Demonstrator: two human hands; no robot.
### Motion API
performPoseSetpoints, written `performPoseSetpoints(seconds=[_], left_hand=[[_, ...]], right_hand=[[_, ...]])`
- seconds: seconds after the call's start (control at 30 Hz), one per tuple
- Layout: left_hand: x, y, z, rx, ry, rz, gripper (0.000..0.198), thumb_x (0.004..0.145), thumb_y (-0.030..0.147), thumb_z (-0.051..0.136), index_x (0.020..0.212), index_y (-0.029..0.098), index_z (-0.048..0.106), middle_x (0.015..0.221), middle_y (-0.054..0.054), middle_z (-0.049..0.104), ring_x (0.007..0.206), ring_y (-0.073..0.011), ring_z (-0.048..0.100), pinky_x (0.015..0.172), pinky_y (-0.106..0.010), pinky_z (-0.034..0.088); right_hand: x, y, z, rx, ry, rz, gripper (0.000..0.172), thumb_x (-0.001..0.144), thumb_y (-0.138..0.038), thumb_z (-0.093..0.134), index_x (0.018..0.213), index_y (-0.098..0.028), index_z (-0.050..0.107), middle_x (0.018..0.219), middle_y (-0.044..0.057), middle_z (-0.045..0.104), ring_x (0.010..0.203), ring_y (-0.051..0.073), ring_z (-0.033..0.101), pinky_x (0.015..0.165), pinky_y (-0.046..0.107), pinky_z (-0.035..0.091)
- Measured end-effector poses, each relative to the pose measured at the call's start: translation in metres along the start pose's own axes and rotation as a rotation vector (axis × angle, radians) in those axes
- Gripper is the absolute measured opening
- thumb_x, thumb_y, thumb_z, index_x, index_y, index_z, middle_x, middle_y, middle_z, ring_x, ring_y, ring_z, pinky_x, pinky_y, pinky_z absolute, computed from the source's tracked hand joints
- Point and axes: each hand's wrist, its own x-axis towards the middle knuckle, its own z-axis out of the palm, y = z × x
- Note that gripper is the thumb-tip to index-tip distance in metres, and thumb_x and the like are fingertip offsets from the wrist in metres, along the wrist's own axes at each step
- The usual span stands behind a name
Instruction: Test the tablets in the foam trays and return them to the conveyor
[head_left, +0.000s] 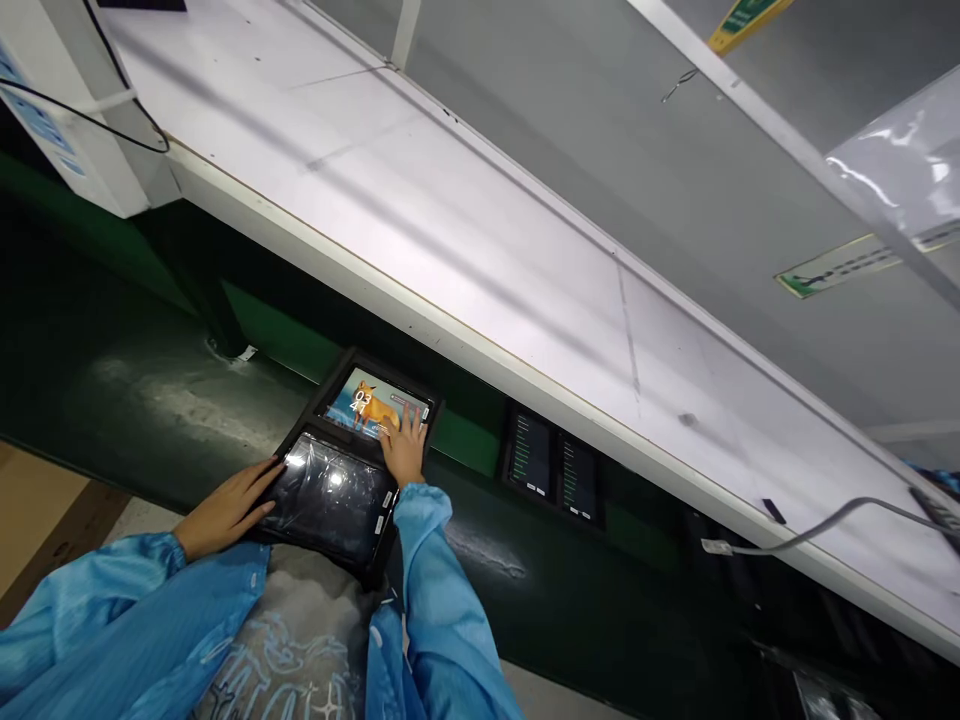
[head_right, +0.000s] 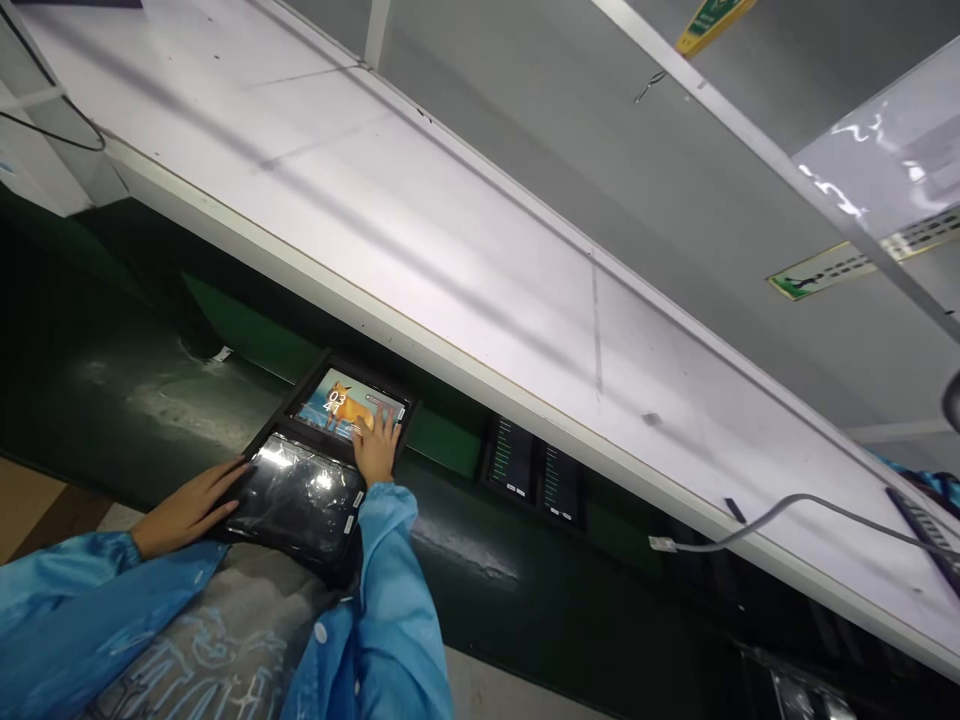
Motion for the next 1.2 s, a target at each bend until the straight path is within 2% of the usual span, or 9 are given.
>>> performPoseSetpoints(seconds=[0.1, 0.2, 0.47, 0.6, 0.7, 0.8, 0.87, 1.03, 1.2], left_hand=[[0.006, 0.007, 0.0, 0.094, -0.011, 0.106, 0.058, 0.099, 0.045, 0.047, 0.155, 0.031, 0.038, 0.16, -0.008, 0.04, 0.145, -0.0316, 0.042, 0.116, -0.049, 0.041], [0.01, 0.011, 0.001, 0.17, -0.028, 0.196, 0.05, 0.1, 0.04, 0.046, 0.15, 0.035, 0.046, 0.162, -0.006, 0.037, 0.149, -0.0332, 0.033, 0.117, -0.054, 0.038], [0.011, 0.03, 0.01, 0.151, -0.148, 0.382, 0.04, 0.1, 0.037, 0.05, 0.138, 0.042, 0.059, 0.162, -0.001, 0.037, 0.151, -0.0309, 0.03, 0.121, -0.054, 0.03], [0.033, 0.026, 0.01, 0.172, -0.224, 0.452, 0.036, 0.099, 0.034, 0.048, 0.131, 0.041, 0.065, 0.159, 0.0, 0.043, 0.151, -0.0289, 0.031, 0.124, -0.055, 0.02], [0.064, 0.014, 0.006, 0.21, -0.166, 0.334, 0.037, 0.101, 0.04, 0.044, 0.132, 0.038, 0.065, 0.157, -0.004, 0.046, 0.15, -0.0305, 0.032, 0.122, -0.057, 0.023], [0.089, 0.002, 0.005, 0.21, 0.069, 0.09, 0.046, 0.101, 0.048, 0.04, 0.136, 0.029, 0.063, 0.158, -0.011, 0.043, 0.151, -0.0349, 0.029, 0.119, -0.059, 0.03], [0.092, -0.004, 0.01, 0.156, 0.207, -0.047, 0.053, 0.1, 0.051, 0.038, 0.142, 0.025, 0.057, 0.159, -0.014, 0.04, 0.153, -0.0359, 0.024, 0.119, -0.06, 0.03], [0.051, -0.013, 0.037, 0.071, 0.264, -0.202, 0.073, 0.096, 0.059, 0.038, 0.152, 0.012, 0.039, 0.153, -0.021, 0.045, 0.151, -0.0386, 0.028, 0.119, -0.059, 0.031], [0.01, -0.014, 0.053, 0.021, 0.239, -0.306, 0.071, 0.095, 0.057, 0.038, 0.151, 0.013, 0.037, 0.144, -0.019, 0.055, 0.143, -0.0379, 0.041, 0.113, -0.057, 0.041]], right_hand=[[0.021, 0.026, -0.012, 0.002, 0.097, 0.219, 0.05, 0.101, -0.043, 0.048, 0.144, -0.02, 0.056, 0.169, 0.014, 0.02, 0.156, 0.037, 0.01, 0.12, 0.065, 0.015], [0.023, 0.04, -0.014, 0.065, 0.223, 0.386, 0.061, 0.102, -0.046, 0.039, 0.149, -0.007, 0.048, 0.167, 0.025, 0.018, 0.155, 0.04, 0.013, 0.118, 0.065, 0.019], [-0.045, 0.028, 0.025, 0.163, 0.308, 0.385, 0.065, 0.104, -0.049, 0.024, 0.149, -0.007, 0.044, 0.162, 0.026, 0.029, 0.152, 0.035, 0.024, 0.117, 0.051, 0.029], [-0.075, 0.016, 0.043, 0.207, 0.341, 0.383, 0.065, 0.104, -0.05, 0.021, 0.146, -0.007, 0.046, 0.159, 0.025, 0.034, 0.15, 0.032, 0.028, 0.117, 0.048, 0.031], [-0.087, 0.014, 0.05, 0.257, 0.383, 0.361, 0.065, 0.104, -0.051, 0.023, 0.145, -0.007, 0.047, 0.158, 0.025, 0.035, 0.149, 0.032, 0.03, 0.116, 0.049, 0.033], [-0.092, 0.013, 0.054, 0.28, 0.417, 0.31, 0.062, 0.104, -0.05, 0.03, 0.143, -0.008, 0.05, 0.157, 0.026, 0.036, 0.148, 0.034, 0.032, 0.115, 0.052, 0.035], [-0.092, 0.011, 0.053, 0.252, 0.432, 0.292, 0.057, 0.103, -0.046, 0.034, 0.142, -0.007, 0.051, 0.156, 0.026, 0.037, 0.148, 0.036, 0.031, 0.114, 0.056, 0.034], [-0.077, -0.02, 0.039, 0.161, 0.293, 0.12, 0.041, 0.101, -0.027, 0.04, 0.133, -0.02, 0.064, 0.161, 0.016, 0.035, 0.152, 0.036, 0.024, 0.118, 0.063, 0.026], [-0.038, -0.066, 0.024, 0.128, 0.089, -0.119, 0.041, 0.104, -0.03, 0.041, 0.141, -0.028, 0.058, 0.168, 0.008, 0.026, 0.157, 0.034, 0.013, 0.121, 0.064, 0.02]])
